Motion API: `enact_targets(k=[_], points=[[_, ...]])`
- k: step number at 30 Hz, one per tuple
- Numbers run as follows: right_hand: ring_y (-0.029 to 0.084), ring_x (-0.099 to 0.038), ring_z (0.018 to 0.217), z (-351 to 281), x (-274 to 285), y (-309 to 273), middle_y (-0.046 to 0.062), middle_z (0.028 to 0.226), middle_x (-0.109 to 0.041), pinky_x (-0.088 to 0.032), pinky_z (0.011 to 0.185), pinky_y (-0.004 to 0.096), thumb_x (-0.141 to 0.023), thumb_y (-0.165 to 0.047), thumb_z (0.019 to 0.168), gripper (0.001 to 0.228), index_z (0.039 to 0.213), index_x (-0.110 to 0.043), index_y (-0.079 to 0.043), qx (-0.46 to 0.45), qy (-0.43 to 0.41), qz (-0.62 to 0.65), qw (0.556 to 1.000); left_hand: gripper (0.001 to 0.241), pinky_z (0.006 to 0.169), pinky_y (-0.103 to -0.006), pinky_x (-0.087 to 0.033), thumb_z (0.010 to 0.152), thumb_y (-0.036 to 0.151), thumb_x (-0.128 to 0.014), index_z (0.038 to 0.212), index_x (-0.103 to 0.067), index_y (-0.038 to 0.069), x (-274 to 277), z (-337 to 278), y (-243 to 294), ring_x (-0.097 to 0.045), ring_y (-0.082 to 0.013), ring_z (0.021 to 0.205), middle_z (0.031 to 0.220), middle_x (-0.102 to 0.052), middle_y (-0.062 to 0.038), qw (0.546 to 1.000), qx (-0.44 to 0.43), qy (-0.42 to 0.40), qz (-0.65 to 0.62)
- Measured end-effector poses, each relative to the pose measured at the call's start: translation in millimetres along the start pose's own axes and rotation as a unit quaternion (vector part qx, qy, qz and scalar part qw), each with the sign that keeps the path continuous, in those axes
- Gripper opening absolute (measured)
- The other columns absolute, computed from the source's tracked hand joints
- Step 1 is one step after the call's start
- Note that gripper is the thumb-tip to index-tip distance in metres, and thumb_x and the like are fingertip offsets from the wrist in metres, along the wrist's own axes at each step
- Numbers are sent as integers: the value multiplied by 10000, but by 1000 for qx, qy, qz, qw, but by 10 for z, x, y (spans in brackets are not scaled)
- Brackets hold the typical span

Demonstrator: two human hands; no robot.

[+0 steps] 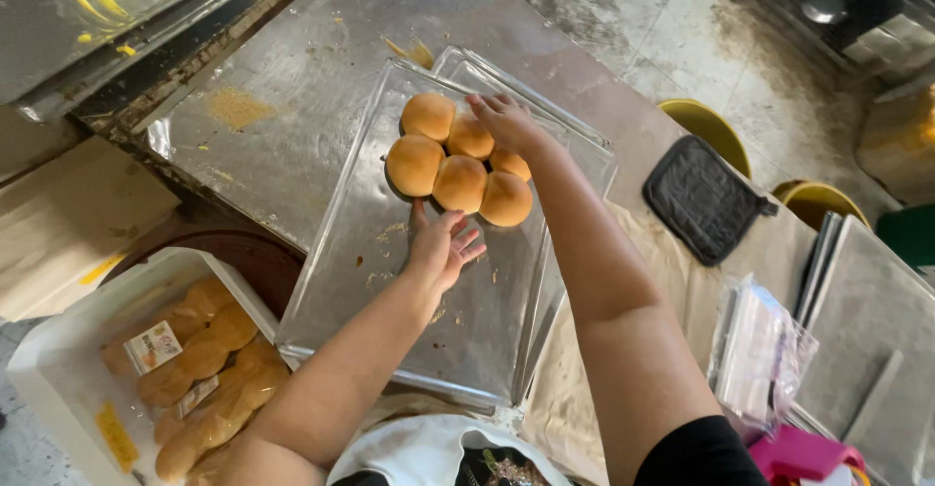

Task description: The person places clusters of round buns into clear plastic bags, seals them, and stacks the packaged buns into a container. The person repeats this process with multiple batches of buns.

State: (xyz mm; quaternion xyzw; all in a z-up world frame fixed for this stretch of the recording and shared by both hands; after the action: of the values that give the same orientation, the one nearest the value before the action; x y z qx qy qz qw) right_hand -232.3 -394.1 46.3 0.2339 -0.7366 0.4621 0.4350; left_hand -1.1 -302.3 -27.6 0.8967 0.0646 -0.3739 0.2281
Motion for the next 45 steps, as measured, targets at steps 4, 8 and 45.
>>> enact_targets(k=[4, 8, 45], points=[[399, -298, 1491, 293, -263, 47, 102, 1626, -273, -376, 1122, 623, -277, -792, 887, 759, 1511, -456, -399, -95, -135, 65, 984, 1084, 1001, -682, -468, 841, 93, -664, 1567, 16, 523, -141, 29, -27, -488, -381, 1178, 1370, -430, -136, 1000, -14, 13, -19], [430, -240, 1530, 348, -261, -105, 130, 1668, -232, -331, 1145, 664, -251, -830, 887, 819, 1570, -389, -398, -124, -171, 26, 977, 1097, 1018, -701, -433, 829, 127, -653, 1566, 58, 521, -249, 7, 17, -492, -396, 1211, 1358, -426, -150, 999, -22, 17, -21], [358, -489, 1405, -408, 557, -684, 60, 1608, -435, -500, 988, 719, -275, -806, 862, 793, 1585, -278, -479, -145, -247, -6, 958, 1040, 990, -790, -412, 829, 253, -650, 1595, 23, 460, -248, -151, 301, -525, -494, 1207, 1453, -387, -258, 997, 0, -49, 56]])
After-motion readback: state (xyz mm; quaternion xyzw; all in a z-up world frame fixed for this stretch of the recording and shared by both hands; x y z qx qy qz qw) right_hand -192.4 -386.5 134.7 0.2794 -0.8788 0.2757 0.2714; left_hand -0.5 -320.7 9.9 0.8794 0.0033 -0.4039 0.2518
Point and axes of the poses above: each hand's wrist, its own z-axis towards the middle knuckle, its own x-axis out of the back of the hand, y = z × x, the point moved 8 cm from there along z, towards the middle knuckle
